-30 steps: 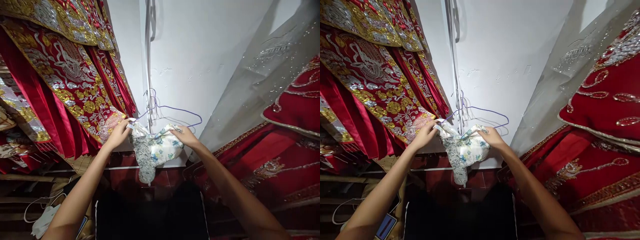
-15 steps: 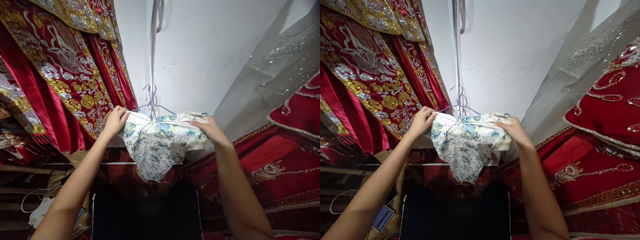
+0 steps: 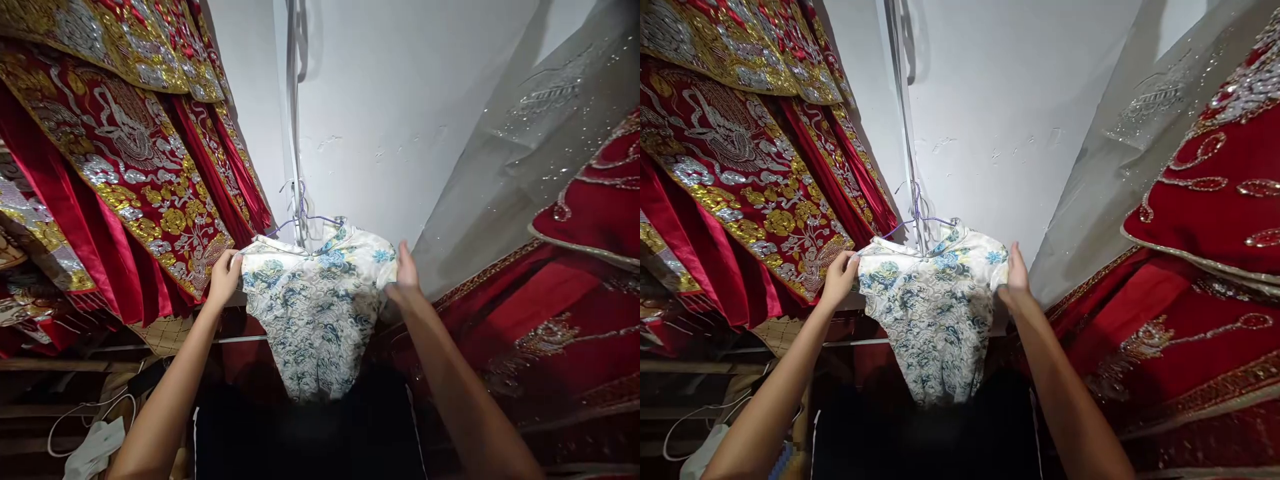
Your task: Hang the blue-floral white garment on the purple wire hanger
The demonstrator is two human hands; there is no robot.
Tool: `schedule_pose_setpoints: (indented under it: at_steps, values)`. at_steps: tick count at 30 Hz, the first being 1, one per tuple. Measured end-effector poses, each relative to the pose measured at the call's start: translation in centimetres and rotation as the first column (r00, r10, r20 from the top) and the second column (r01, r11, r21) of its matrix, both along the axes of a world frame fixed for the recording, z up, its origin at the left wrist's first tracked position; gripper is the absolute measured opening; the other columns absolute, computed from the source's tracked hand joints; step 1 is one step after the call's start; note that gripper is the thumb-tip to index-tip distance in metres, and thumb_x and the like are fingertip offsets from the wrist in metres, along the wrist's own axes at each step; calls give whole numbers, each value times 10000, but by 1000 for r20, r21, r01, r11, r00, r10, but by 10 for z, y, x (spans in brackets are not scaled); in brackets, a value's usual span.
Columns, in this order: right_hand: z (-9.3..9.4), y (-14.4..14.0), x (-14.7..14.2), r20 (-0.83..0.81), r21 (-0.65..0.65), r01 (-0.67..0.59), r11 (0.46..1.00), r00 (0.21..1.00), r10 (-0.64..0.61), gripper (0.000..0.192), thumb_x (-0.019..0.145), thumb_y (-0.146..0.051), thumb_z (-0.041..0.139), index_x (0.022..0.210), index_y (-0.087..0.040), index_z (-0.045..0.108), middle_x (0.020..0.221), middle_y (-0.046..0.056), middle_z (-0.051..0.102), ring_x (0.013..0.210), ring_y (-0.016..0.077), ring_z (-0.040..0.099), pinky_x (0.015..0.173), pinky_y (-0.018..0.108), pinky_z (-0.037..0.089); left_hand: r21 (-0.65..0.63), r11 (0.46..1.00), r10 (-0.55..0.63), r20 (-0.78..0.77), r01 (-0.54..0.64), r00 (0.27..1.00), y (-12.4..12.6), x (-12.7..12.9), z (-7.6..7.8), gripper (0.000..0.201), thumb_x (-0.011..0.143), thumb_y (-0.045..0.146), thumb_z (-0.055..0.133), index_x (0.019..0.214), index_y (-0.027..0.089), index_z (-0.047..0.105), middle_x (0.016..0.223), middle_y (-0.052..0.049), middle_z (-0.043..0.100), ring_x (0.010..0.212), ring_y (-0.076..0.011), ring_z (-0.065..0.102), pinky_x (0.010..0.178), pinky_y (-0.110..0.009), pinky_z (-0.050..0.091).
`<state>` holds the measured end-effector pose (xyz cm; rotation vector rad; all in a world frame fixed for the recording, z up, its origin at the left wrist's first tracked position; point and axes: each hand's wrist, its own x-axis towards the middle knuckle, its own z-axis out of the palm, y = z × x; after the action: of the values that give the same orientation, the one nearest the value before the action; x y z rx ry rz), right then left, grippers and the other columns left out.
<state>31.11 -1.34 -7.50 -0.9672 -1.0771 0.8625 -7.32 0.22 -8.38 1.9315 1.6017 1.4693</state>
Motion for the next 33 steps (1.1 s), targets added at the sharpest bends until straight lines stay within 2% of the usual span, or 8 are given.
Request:
schedule_pose_setpoints:
  at_steps: [13, 15, 17, 20, 22, 25, 29, 33]
  values:
    - [1, -75, -26, -128, 98, 499, 861, 864, -486, 465, 894, -597, 493, 1199, -255, 566, 1118, 112, 671, 1063, 313, 667, 809, 461, 613, 266, 945, -256, 246, 189, 935, -51, 68, 56, 486, 929, 456, 540, 1350, 239, 433, 1411, -126, 479, 1341, -268, 454, 1149, -459, 344]
    - [-22, -112, -49, -18, 145, 397, 906, 917, -398, 411, 790, -593, 637, 1052, -276, 656, 1028, 105, 699, 1001, 362, 676, 820, 519, 595, 153, 905, -420, 460, 397, 782, -65, 82, 62, 433, 961, 474, 454, 1322, 234, 446, 1327, -132, 561, 1167, -253, 602, 1013, -459, 485]
    - [-40, -143, -70, 366, 263, -116, 958, 931, 12, 479, 681, -568, 745, 1116, -387, 658, 1025, 56, 713, 952, 373, 684, 814, 531, 589, 14, 823, -424, 680, 568, 598, -75, 91, 64, 378, 958, 461, 448, 1229, 205, 507, 1262, -149, 604, 957, -222, 674, 822, -411, 573]
    - [-50, -164, -85, 651, 18, -623, 782, 601, 463, 928, 531, -516, 856, 1361, -558, 444, 1207, -26, 670, 1034, 371, 663, 874, 507, 578, -130, 710, -296, 836, 692, 461, -85, 88, 63, 276, 900, 393, 555, 1069, 179, 597, 1156, -144, 640, 610, -94, 576, 482, -237, 488]
    - [-50, -159, -82, 643, -111, -644, 757, 535, 549, 910, 618, -510, 812, 1416, -550, 378, 1343, -27, 591, 1091, 349, 637, 919, 484, 558, -217, 620, -278, 838, 754, 469, -92, 79, 63, 297, 866, 352, 614, 1124, 205, 616, 1058, -112, 657, 472, -34, 420, 354, -170, 300]
    - [-46, -126, -66, 639, -24, -361, 932, 712, 292, 691, 817, -462, 648, 1453, -439, 382, 1438, 47, 492, 1227, 340, 545, 1028, 524, 466, -382, 463, -446, 679, 800, 583, -105, 65, 70, 396, 853, 353, 659, 1233, 254, 607, 889, -57, 673, 412, -29, 355, 326, -165, 206]
    - [-36, -71, -47, 705, 113, -98, 989, 709, -11, 618, 891, -461, 561, 1469, -296, 414, 1527, 99, 379, 1412, 332, 333, 1157, 536, 282, -317, 653, -643, 247, 688, 725, -108, 55, 86, 367, 801, 353, 723, 1143, 231, 671, 694, 1, 656, 514, -109, 559, 457, -210, 449]
    - [-20, -38, -42, 638, -183, -334, 925, 675, 370, 393, 930, -522, 489, 1015, -210, 713, 1058, 71, 705, 1006, 283, 633, 887, 398, 507, -263, 804, -557, -17, 534, 830, -82, 46, 99, 372, 908, 359, 581, 1241, 194, 595, 707, -8, 674, 658, -168, 647, 618, -273, 516]
